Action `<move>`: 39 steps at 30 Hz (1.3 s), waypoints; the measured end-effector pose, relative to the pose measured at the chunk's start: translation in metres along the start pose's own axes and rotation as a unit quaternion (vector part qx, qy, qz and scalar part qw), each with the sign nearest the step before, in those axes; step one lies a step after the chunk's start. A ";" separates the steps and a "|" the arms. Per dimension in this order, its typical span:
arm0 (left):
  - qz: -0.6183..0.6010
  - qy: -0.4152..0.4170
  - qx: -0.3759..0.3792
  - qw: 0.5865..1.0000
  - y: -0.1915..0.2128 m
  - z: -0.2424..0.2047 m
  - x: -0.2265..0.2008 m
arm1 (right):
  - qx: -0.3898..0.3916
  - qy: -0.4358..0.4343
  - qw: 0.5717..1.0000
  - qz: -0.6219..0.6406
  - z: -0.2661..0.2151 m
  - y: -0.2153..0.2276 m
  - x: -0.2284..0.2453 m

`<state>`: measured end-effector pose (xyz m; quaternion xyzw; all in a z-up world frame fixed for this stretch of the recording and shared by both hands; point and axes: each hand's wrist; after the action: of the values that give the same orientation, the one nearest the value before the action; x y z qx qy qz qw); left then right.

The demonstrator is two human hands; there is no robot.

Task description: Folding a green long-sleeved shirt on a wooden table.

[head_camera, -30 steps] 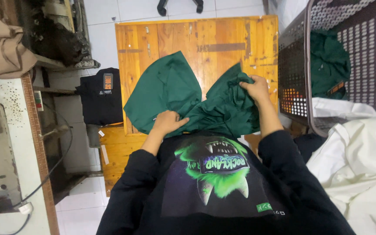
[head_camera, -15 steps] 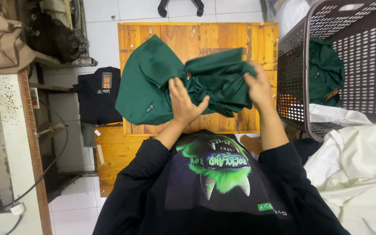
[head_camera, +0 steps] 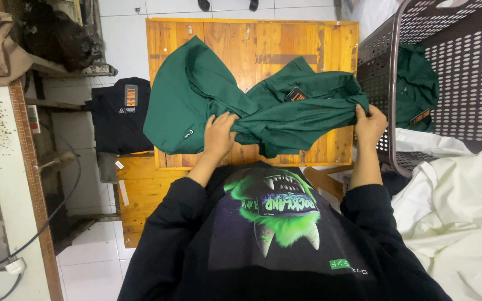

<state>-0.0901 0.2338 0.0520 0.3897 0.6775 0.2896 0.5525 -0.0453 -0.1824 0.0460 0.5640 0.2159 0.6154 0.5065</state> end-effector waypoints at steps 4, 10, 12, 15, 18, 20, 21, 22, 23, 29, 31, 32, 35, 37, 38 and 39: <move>-0.060 0.007 -0.034 0.998 0.004 0.005 0.004 | -0.045 0.023 0.999 0.004 0.007 0.017 0.026; -0.096 -0.023 -0.267 0.959 0.070 0.017 -0.019 | -0.027 -0.109 0.899 0.422 0.024 0.053 0.108; 0.011 -0.027 -0.294 0.955 0.081 0.028 -0.018 | 0.034 -0.034 0.840 0.541 0.031 0.031 0.068; 0.073 -0.157 -0.295 0.940 0.079 0.027 -0.028 | 0.052 -0.036 0.812 0.581 0.020 0.019 0.079; 0.141 -0.260 -0.164 0.941 0.046 0.010 -0.023 | 0.139 -0.166 0.877 0.429 -0.013 0.034 0.130; 0.176 -0.192 -0.116 0.959 0.035 -0.006 -0.016 | 0.164 -0.125 0.886 0.416 -0.028 0.023 0.124; 0.206 -0.125 -0.065 0.968 0.029 -0.014 -0.013 | 0.186 -0.084 0.893 0.401 -0.033 0.018 0.121; 0.205 -0.120 -0.067 0.969 0.023 -0.019 -0.005 | 0.191 -0.081 0.892 0.401 -0.036 0.018 0.114; 0.198 -0.098 -0.057 0.974 0.016 -0.023 0.004 | 0.167 -0.093 0.895 0.403 -0.038 0.018 0.107; 0.122 -0.078 -0.022 0.989 -0.018 -0.033 0.034 | -0.004 -0.027 0.938 0.346 -0.032 0.058 0.098; 0.086 -0.071 0.018 0.994 0.005 -0.037 0.019 | -0.048 -0.013 0.950 0.307 -0.051 0.049 0.073; 0.076 -0.032 0.140 0.987 0.015 -0.037 0.013 | 0.039 0.051 0.972 0.224 -0.068 0.036 0.054; 0.028 0.028 0.300 0.953 0.068 -0.038 -0.022 | 0.096 -0.067 0.978 0.175 -0.111 0.009 0.030; -0.011 0.054 0.338 0.939 0.088 -0.027 -0.038 | 0.067 -0.241 0.945 0.212 -0.126 -0.004 0.024; -0.138 0.057 0.254 0.955 0.087 -0.017 -0.041 | 0.059 -0.289 0.938 0.183 -0.128 -0.008 0.021; -0.260 0.060 0.166 0.949 0.086 -0.007 -0.043 | 0.051 -0.338 0.927 0.154 -0.133 -0.012 0.019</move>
<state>-0.0756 0.2430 0.1468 0.2681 0.8254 0.0424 0.4950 -0.1593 -0.1208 0.0084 0.7895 -0.0262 0.4472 0.4195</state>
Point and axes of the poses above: each hand's wrist, its own z-axis towards the middle knuckle, its own y-axis out of the back of the hand, x = y × z, and after that the axes turned 11 degrees about y, right-handed
